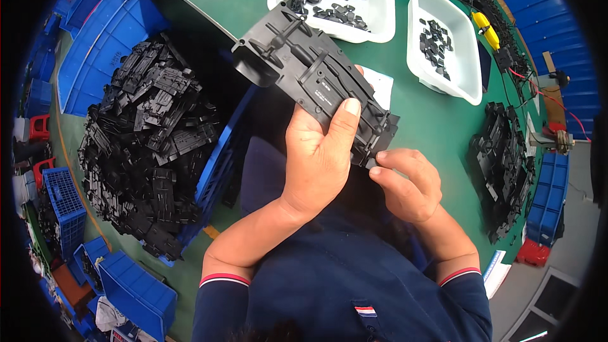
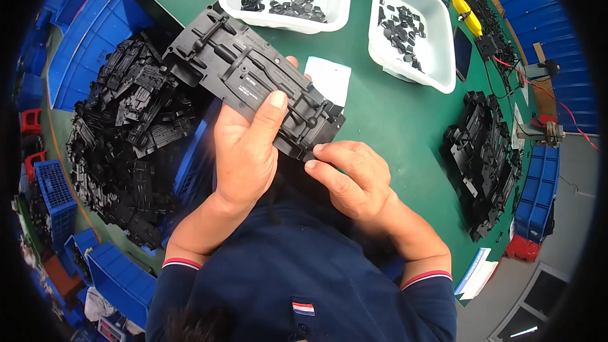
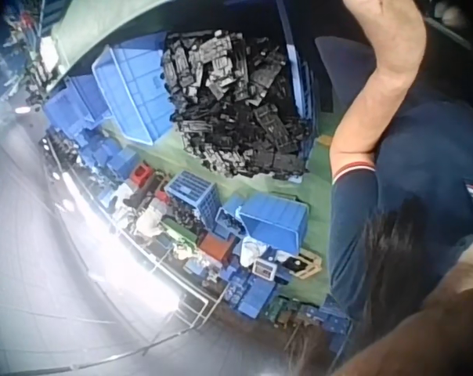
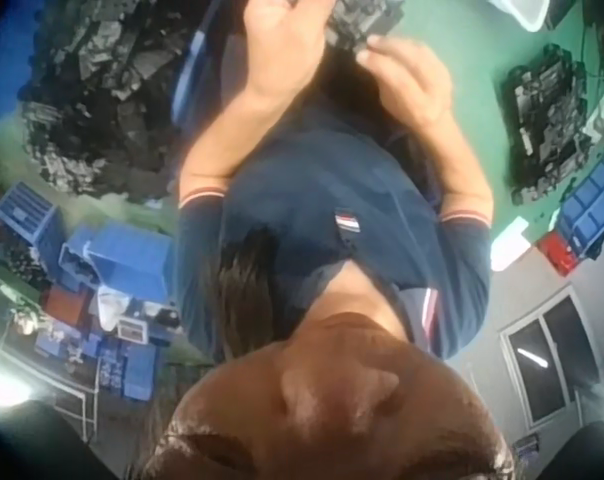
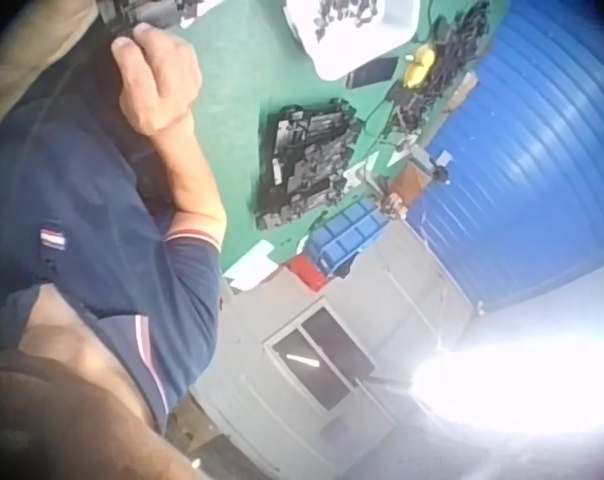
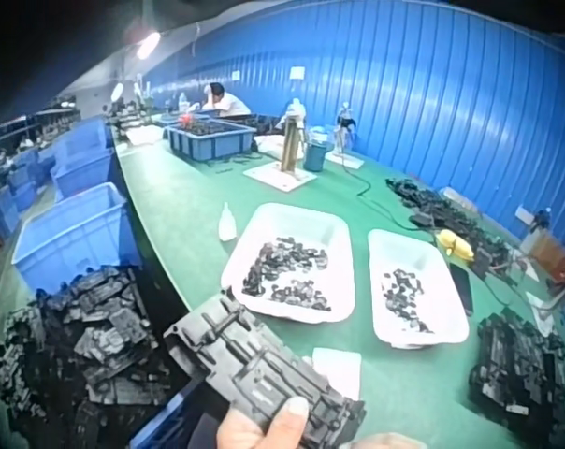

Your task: Assembling black plastic electronic component housings by inserting small parts.

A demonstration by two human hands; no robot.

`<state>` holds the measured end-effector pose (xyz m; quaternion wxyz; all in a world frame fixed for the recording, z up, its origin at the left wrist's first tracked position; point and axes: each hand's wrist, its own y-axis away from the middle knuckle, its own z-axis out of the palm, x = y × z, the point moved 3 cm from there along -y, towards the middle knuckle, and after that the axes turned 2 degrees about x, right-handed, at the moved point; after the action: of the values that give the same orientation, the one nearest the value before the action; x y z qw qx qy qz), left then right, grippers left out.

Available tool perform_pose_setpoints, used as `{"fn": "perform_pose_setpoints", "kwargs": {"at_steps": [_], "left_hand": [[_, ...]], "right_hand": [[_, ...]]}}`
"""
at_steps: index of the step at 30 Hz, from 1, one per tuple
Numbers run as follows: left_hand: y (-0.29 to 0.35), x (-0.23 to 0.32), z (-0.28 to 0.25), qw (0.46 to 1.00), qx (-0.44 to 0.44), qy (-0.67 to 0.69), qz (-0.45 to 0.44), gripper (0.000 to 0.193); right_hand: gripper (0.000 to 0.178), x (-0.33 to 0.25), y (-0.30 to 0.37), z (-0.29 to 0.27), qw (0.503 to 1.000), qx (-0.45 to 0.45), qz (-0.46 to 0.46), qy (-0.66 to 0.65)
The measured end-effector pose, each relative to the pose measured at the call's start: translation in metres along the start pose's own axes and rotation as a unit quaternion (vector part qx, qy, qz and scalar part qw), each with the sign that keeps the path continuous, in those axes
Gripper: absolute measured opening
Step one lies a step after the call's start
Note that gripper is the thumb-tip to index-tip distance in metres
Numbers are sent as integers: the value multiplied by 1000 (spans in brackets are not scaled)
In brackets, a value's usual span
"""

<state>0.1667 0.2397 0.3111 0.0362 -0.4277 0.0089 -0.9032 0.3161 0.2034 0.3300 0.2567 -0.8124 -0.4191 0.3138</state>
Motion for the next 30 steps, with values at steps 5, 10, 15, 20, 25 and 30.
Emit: {"fn": "perform_pose_setpoints", "kwargs": {"at_steps": [5,10,15,20,25,30], "left_hand": [[1,2,3,999,-5,-30,11,33],[2,4,5,999,-1,-48,23,33],[4,-1,5,999,5,-29,28,33],[5,-4,3,999,17,-19,21,32],[4,-5,-1,999,23,-21,26,33],[1,-7,-8,999,19,-26,20,34]], "right_hand": [[29,-1,-4,0,1000,-7,4,5],[28,-3,-5,-1,999,-15,9,30],[29,-2,-2,2,999,-12,10,36],[27,1,0,5,999,-2,23,22],[29,1,-3,7,998,-13,55,3],[27,5,-4,9,997,-25,72,-29]]}}
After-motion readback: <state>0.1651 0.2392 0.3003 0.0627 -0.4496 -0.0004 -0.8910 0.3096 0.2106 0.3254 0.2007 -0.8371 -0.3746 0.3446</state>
